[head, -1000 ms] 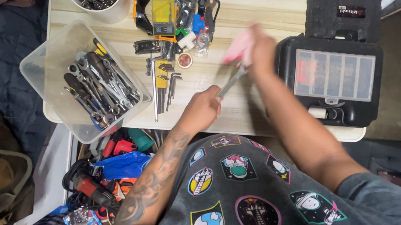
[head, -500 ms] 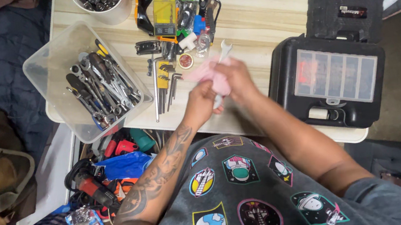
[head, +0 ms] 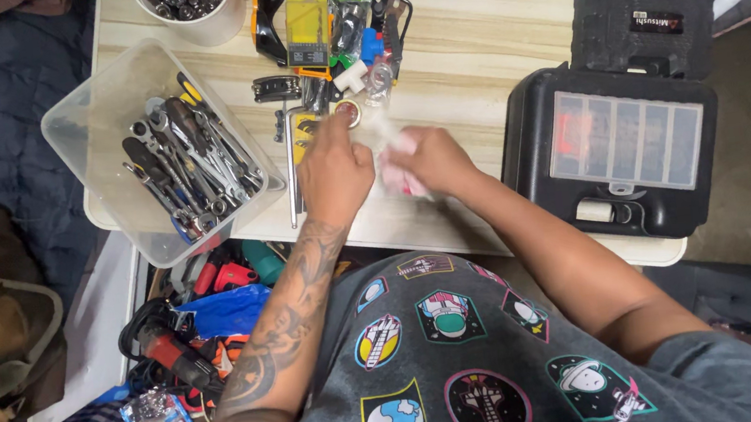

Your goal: The person wipes different wrenches and tools with a pink cloth and places them back into a container and a tool box.

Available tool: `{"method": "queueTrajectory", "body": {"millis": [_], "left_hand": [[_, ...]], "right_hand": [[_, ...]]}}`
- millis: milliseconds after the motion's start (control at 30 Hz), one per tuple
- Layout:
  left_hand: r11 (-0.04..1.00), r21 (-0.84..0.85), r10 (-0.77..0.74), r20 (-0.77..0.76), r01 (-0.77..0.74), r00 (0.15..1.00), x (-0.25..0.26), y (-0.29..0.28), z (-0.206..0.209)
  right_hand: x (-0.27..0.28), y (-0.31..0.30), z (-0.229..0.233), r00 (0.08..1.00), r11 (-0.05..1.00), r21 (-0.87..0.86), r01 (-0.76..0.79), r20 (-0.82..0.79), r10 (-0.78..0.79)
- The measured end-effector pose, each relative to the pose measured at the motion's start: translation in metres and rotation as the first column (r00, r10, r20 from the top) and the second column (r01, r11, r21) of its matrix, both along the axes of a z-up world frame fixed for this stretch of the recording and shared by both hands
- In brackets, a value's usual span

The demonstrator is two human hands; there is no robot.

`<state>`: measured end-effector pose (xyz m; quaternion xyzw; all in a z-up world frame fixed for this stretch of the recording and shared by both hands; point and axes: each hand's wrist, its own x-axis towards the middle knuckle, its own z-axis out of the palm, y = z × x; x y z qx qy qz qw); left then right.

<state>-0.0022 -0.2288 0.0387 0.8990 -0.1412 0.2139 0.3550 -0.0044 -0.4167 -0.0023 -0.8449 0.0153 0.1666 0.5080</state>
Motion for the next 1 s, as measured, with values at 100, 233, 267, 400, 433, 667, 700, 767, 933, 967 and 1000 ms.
{"method": "queueTrajectory", "body": {"millis": [100, 233, 267, 400, 433, 667, 700, 767, 933, 967, 1000], "left_hand": [[0.959, 0.129, -0.277, 0.260, 0.251, 0.925, 0.005, -0.005, 0.018], [0.892, 0.261, -0.249, -0.398, 0.369, 0.883, -0.001, -0.014, 0.007], [0.881, 0.295, -0.212, -0.451, 0.369, 0.867, -0.002, -0.014, 0.003], [0.964, 0.085, -0.143, -0.632, 0.251, 0.762, -0.007, -0.010, -0.009], [0.972, 0.077, -0.124, -0.641, 0.224, 0.757, -0.009, -0.012, -0.011], [0.977, -0.002, -0.164, -0.652, 0.215, 0.740, -0.012, -0.014, -0.025], [0.969, -0.003, -0.186, -0.664, 0.246, 0.724, -0.016, -0.014, -0.029], [0.970, -0.128, -0.242, -0.554, 0.206, 0.797, -0.026, -0.010, -0.033], [0.942, -0.336, -0.281, -0.751, 0.021, 0.598, -0.032, -0.009, -0.027], [0.932, -0.360, -0.309, -0.726, 0.043, 0.615, -0.032, -0.012, -0.026], [0.921, -0.383, -0.336, -0.700, 0.066, 0.631, -0.032, -0.015, -0.025]], "right_hand": [[-0.007, 0.004, 0.002, 0.936, 0.868, -0.420, -0.265, 0.105, 0.337], [-0.010, -0.003, 0.005, 0.876, 0.773, -0.478, -0.418, 0.014, 0.483], [-0.009, -0.004, 0.007, 0.853, 0.780, -0.495, -0.384, 0.134, 0.505], [-0.011, -0.017, 0.015, 0.799, 0.846, -0.440, -0.301, 0.367, 0.475], [-0.009, -0.020, 0.017, 0.815, 0.868, -0.401, -0.292, 0.370, 0.445], [0.001, -0.027, -0.010, 0.945, 0.943, -0.206, 0.260, 0.255, -0.205], [0.010, -0.034, -0.016, 0.891, 0.876, -0.162, 0.454, 0.073, -0.448], [0.031, -0.061, -0.020, 0.635, 0.819, 0.163, 0.550, 0.555, -0.537], [0.028, -0.066, -0.021, 0.830, 0.632, 0.676, 0.378, 0.054, -0.555], [0.027, -0.060, -0.018, 0.864, 0.671, 0.704, 0.233, 0.166, -0.475], [0.024, -0.050, -0.014, 0.875, 0.750, 0.601, 0.276, 0.165, -0.454]]}}
